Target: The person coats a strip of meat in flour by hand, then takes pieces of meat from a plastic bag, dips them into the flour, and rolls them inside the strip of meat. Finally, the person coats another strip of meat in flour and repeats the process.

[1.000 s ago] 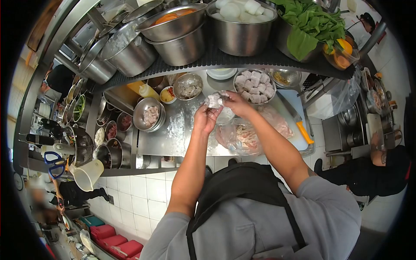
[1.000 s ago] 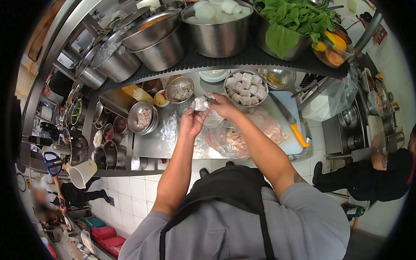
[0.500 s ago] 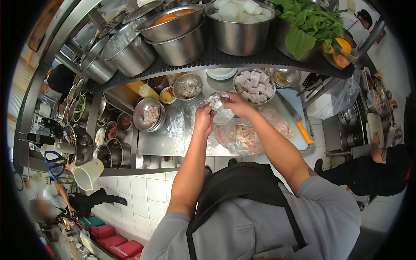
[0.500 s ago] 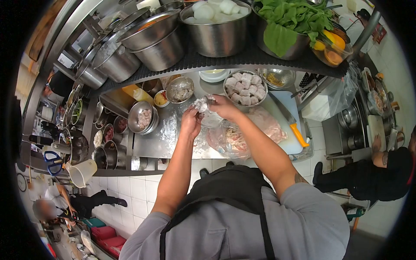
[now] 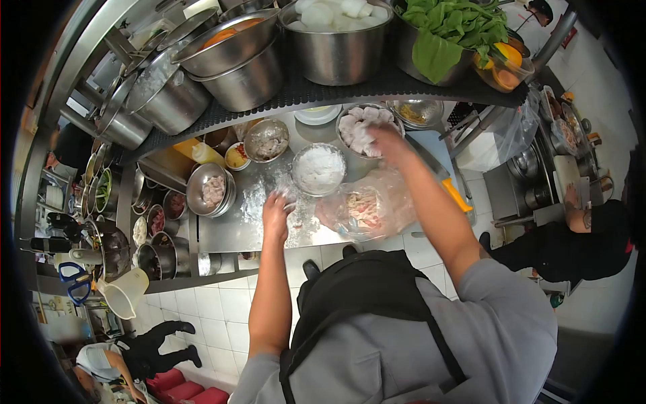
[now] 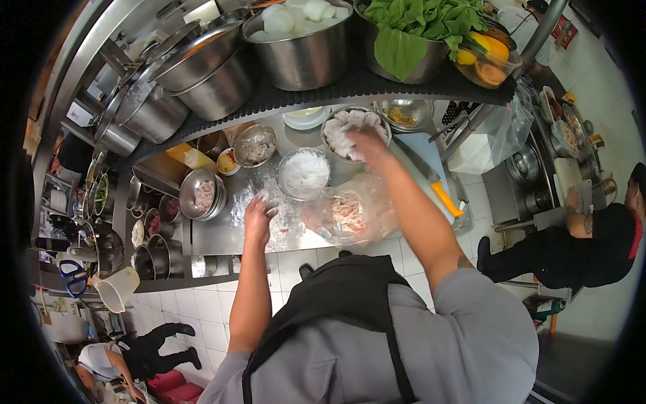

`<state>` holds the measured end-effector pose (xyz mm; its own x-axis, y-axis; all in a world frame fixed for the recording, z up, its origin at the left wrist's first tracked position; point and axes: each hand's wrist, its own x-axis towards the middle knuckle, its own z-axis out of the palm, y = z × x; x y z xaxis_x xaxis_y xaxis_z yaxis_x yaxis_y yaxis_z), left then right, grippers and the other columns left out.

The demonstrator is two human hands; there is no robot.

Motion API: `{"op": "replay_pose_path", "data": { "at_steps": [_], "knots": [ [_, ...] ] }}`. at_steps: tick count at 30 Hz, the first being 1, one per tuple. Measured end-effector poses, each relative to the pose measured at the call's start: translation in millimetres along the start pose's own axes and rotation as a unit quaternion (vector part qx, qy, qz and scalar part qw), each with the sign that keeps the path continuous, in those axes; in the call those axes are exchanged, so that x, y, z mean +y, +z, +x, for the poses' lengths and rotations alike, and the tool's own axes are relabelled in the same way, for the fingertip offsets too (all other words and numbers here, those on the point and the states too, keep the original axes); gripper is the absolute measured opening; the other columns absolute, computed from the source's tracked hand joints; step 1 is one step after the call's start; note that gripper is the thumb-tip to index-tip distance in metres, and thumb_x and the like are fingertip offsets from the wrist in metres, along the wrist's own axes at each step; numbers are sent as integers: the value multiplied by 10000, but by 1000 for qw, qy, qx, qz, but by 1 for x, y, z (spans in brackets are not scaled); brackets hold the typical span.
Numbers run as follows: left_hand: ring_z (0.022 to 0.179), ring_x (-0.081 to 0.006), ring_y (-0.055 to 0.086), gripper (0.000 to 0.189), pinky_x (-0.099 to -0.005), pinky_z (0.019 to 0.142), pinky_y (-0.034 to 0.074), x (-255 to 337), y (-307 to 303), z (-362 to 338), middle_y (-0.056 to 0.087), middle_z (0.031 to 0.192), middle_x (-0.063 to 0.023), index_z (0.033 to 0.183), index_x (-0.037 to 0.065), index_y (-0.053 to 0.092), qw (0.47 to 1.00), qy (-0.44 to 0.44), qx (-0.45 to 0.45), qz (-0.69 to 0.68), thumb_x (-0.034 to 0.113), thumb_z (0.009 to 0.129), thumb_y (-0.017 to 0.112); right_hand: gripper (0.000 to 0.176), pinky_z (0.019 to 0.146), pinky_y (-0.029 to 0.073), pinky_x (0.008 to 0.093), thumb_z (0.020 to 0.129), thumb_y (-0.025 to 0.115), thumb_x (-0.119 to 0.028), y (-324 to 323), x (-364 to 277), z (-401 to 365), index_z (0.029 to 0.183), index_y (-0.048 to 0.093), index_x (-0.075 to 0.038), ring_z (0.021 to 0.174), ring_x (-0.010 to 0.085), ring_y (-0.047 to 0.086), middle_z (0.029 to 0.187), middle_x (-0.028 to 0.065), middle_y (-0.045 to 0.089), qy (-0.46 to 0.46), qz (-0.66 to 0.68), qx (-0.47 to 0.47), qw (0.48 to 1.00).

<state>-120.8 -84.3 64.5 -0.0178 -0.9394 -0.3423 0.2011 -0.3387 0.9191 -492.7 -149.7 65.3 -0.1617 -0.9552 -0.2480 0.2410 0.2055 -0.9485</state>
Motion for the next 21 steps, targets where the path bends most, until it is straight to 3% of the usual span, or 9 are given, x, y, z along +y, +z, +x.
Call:
{"op": "replay_pose_path", "data": {
  "at_steps": [3,5,8,11,14,21],
  "knots": [
    [916,-199,651,388,-329,762,525,-5,-44,-24,659,1164,-101,1322,10,533,1000,-1,-2,-4,167,967,524,495,888,511,367,809,739,-266,-49,-23,32,1210,598,-13,1044,258,643,1129,133,665,-50,-173,83,980],
    [906,-198,649,389,-332,754,524,-18,-74,-33,661,1153,-102,1309,22,545,999,-7,25,-35,201,963,546,558,923,504,385,767,757,-269,-62,-23,47,1221,590,8,1075,311,645,1150,178,664,-111,-335,151,923],
    [894,-201,645,388,-340,750,524,-31,-102,-41,662,1136,-102,1291,38,556,994,-16,71,-79,238,958,565,620,981,482,409,714,768,-264,-34,-52,25,1231,584,26,1142,381,610,1173,247,646,-133,-507,126,842],
    [889,-206,641,362,-345,750,523,-34,-115,-48,661,1114,-101,1266,46,566,990,-18,100,-101,243,963,563,619,1002,477,439,723,747,-242,-23,-39,35,1253,566,21,1166,416,577,1243,269,591,-198,-596,95,772],
    [888,-202,638,355,-337,747,521,-29,-116,-57,661,1107,-102,1265,45,568,987,-13,106,-118,234,964,558,564,1012,471,464,757,714,-212,-3,-35,29,1255,555,-1,1194,410,556,1289,248,542,-186,-645,107,734],
    [917,-199,640,371,-320,764,522,-23,-118,-70,658,1123,-107,1291,23,555,990,8,95,-101,191,960,538,435,997,466,500,799,658,-169,2,-21,33,1205,577,-36,1208,403,535,1223,215,549,-196,-678,48,707]
  ]
}}
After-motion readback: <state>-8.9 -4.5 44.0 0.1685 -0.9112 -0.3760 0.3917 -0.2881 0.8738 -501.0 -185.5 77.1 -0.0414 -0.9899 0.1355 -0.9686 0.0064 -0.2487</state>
